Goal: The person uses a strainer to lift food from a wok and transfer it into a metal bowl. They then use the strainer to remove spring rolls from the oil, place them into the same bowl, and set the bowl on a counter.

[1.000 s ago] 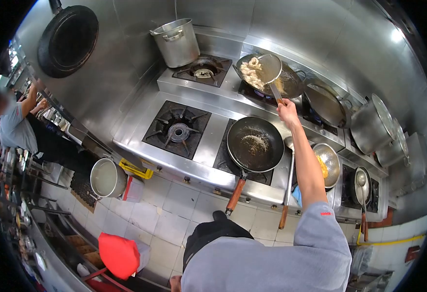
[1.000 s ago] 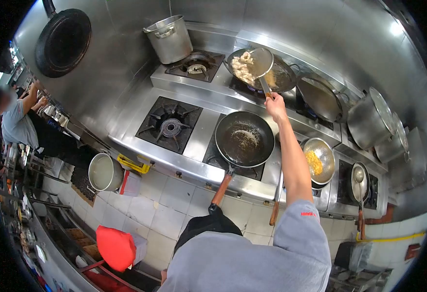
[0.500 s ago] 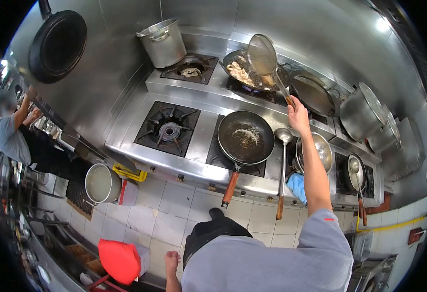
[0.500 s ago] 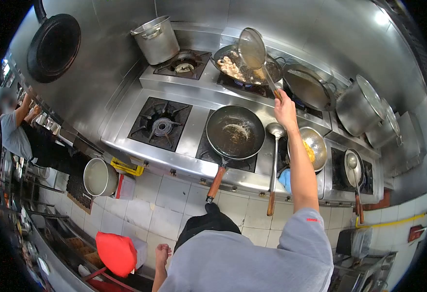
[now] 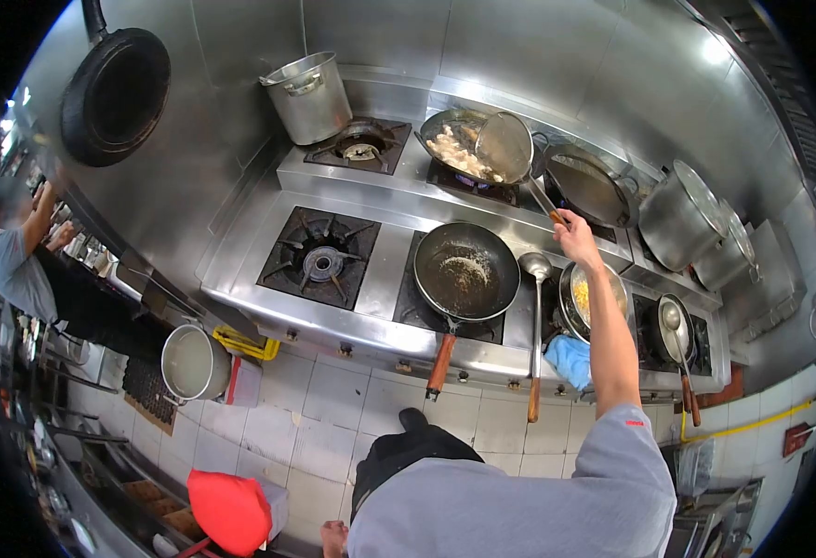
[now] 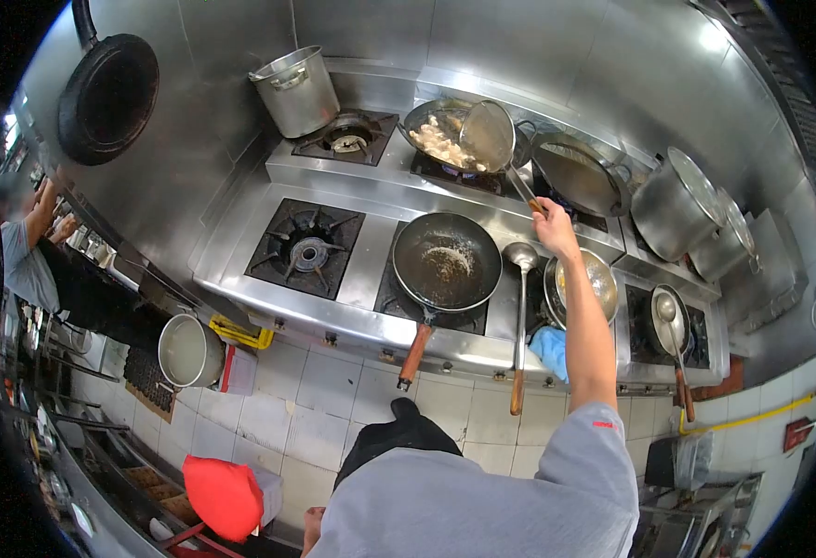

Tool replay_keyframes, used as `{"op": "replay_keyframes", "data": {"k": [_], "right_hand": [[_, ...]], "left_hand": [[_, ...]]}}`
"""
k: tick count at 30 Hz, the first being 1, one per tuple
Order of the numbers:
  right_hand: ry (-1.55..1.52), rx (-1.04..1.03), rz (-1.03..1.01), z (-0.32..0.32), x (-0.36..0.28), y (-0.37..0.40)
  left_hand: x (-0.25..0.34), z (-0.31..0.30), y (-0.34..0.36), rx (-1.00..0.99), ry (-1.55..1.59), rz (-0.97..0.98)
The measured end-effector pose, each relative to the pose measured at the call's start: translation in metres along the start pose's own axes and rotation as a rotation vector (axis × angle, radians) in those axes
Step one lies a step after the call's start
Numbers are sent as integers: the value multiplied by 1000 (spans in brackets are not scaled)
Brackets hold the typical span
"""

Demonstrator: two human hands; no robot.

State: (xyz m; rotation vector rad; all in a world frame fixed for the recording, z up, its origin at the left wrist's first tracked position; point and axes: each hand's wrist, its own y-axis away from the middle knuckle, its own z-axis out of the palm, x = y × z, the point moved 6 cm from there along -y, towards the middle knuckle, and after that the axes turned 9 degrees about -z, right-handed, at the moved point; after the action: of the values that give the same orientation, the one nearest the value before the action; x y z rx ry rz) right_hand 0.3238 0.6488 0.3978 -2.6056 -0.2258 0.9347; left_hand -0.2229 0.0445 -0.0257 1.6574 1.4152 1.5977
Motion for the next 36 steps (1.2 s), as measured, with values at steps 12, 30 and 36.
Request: {"op": "replay_keyframes", "data": {"k": [12,30,36], "right_hand": [[-724,-126,437,111,-10,-49],[-45,92,-46,79,-37,-29],[-35,105,-106,59,-61,-4]], "left_hand": [[50,17,-10,33,137,-30],[32,15,16,41,71,92],[43,23,-8,-25,116,-15]]}}
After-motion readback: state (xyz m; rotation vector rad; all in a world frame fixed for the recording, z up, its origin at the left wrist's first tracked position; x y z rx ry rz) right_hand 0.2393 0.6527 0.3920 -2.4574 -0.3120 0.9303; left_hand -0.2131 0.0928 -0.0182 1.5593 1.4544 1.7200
